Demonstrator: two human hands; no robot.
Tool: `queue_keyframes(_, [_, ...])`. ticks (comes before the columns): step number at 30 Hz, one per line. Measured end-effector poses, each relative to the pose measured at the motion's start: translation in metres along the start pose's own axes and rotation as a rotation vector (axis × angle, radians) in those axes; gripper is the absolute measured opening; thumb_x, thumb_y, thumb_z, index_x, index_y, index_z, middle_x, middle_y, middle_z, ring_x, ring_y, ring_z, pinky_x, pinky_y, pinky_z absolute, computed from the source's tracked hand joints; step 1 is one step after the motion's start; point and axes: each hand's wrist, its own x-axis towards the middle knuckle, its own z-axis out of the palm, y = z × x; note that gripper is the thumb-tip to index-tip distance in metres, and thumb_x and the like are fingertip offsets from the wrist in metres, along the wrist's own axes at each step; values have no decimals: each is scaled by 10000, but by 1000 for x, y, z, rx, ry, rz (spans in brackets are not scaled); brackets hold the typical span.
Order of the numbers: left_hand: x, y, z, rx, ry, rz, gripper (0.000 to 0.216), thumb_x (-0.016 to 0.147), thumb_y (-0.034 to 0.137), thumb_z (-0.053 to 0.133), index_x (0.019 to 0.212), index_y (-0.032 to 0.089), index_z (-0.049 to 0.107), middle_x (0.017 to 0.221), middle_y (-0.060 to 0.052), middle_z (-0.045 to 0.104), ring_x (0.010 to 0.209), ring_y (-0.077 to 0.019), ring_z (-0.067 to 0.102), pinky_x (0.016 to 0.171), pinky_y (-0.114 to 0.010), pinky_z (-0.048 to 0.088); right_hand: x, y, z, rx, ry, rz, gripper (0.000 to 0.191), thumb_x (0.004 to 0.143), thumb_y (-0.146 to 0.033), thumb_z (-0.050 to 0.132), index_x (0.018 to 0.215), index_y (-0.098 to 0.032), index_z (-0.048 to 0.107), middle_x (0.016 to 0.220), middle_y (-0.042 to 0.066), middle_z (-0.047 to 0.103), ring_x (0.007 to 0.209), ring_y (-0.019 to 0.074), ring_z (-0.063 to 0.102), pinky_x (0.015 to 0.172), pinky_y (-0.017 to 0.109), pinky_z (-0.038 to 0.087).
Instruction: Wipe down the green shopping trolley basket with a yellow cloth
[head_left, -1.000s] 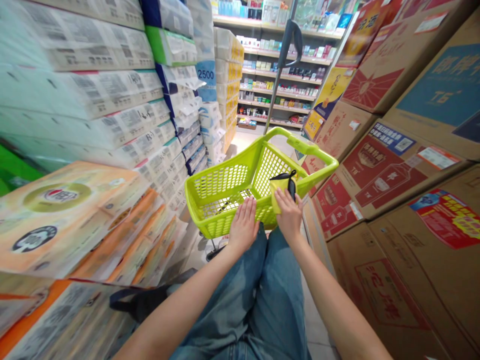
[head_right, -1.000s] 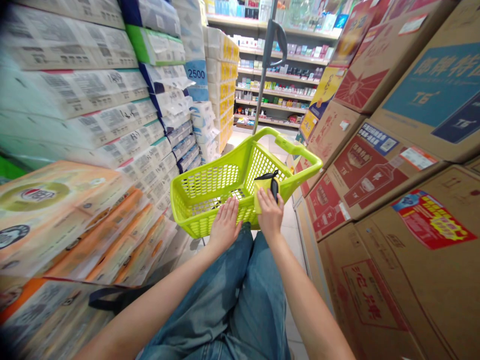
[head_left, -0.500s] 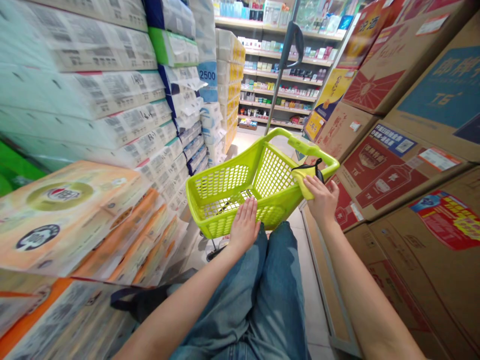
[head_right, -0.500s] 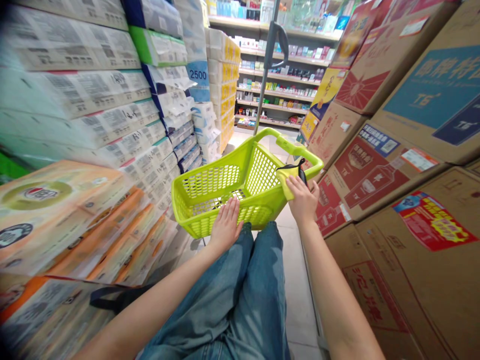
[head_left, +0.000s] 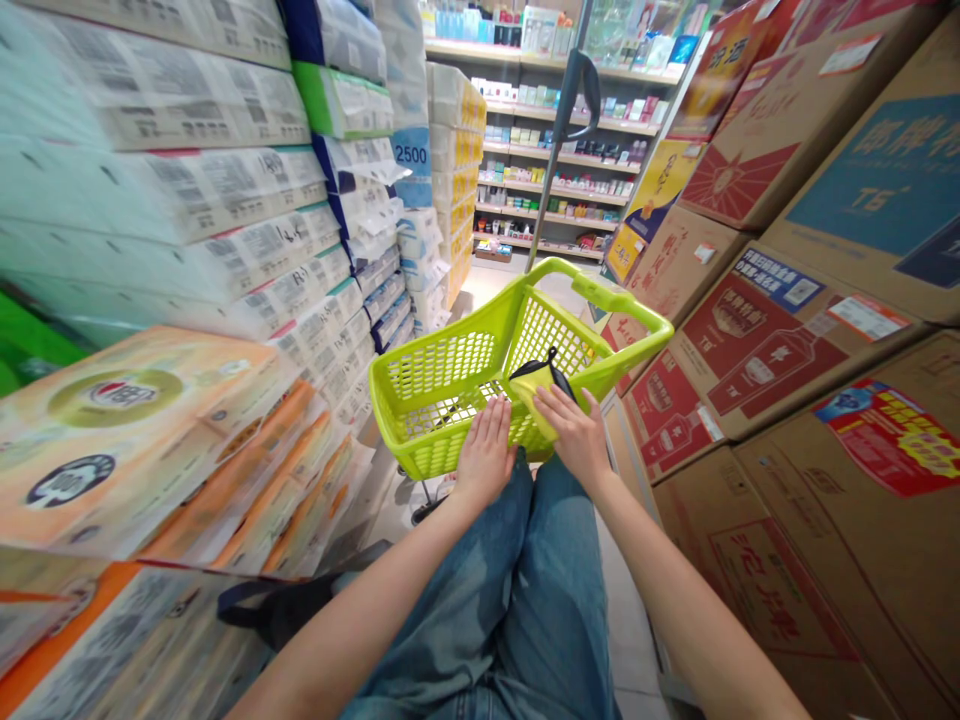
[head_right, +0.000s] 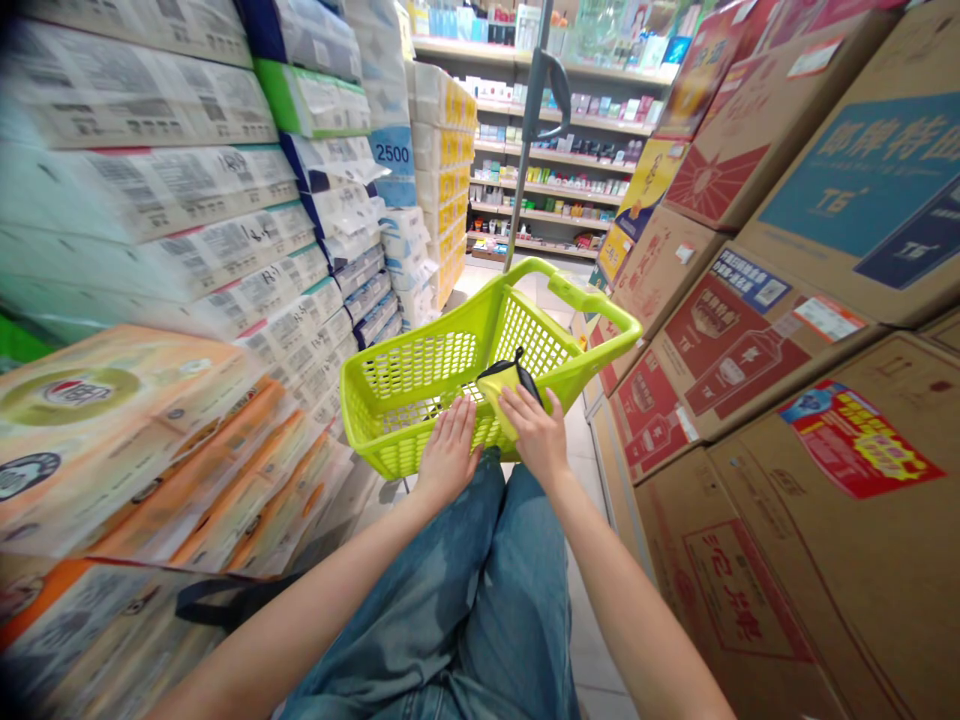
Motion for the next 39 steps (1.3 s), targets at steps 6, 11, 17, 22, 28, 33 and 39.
queue_keyframes(6, [0,0,0,-5,19,5,738,975,337,390,1581,84,52,1639,-126,203,1527,-241,141,1237,-435,203,7,94,-30,-134,179,207,562,805,-69,478,1299,-303,607,1378,22,622,1310,253,551,1136,536,214])
queue_keyframes(11, [-1,0,0,5,12,5,756,960,343,422,1577,70,81,1644,-133,175,1532,-242,109,1240,-428,201,9,38,-6,-85,201,278,667,756,-33,458,1368,-283,554,1421,51,580,1344,280,510,1122,546,238])
queue_keyframes(17, [-1,0,0,6,13,13,754,930,271,430,1572,68,93,1646,-125,175,1531,-238,105,1242,-422,191,3,-47,20,84,77,83,717,752,5,446,1405,-283,512,1440,6,563,1364,221,490,1136,449,257])
queue_keyframes(22, [-1,-2,-2,-4,4,20,778,916,270,455,1573,69,91,1645,-132,173,1531,-244,104,1240,-426,194,-1,16,-7,34,32,39,677,753,13,462,1338,-312,568,1423,-6,582,1346,201,516,1141,461,233])
queue_keyframes(28, [0,0,1,-3,19,9,723,971,337,397,1574,63,105,1641,-132,186,1529,-249,127,1240,-429,188,5,85,-28,-88,177,220,562,793,-43,480,1276,-294,619,1389,18,614,1310,243,550,1122,505,243])
queue_keyframes(33, [0,1,3,11,27,-11,651,1001,334,335,1565,57,164,1636,-128,204,1526,-240,144,1241,-426,195,8,14,3,-48,157,269,619,745,3,468,1293,-249,612,1401,27,601,1341,261,514,1118,493,259])
queue_keyframes(39, [0,0,1,16,14,-7,645,986,302,344,1565,72,179,1635,-113,217,1527,-224,141,1242,-415,196,1,-35,17,63,59,44,653,761,15,463,1339,-270,572,1429,-5,575,1352,207,505,1127,439,255])
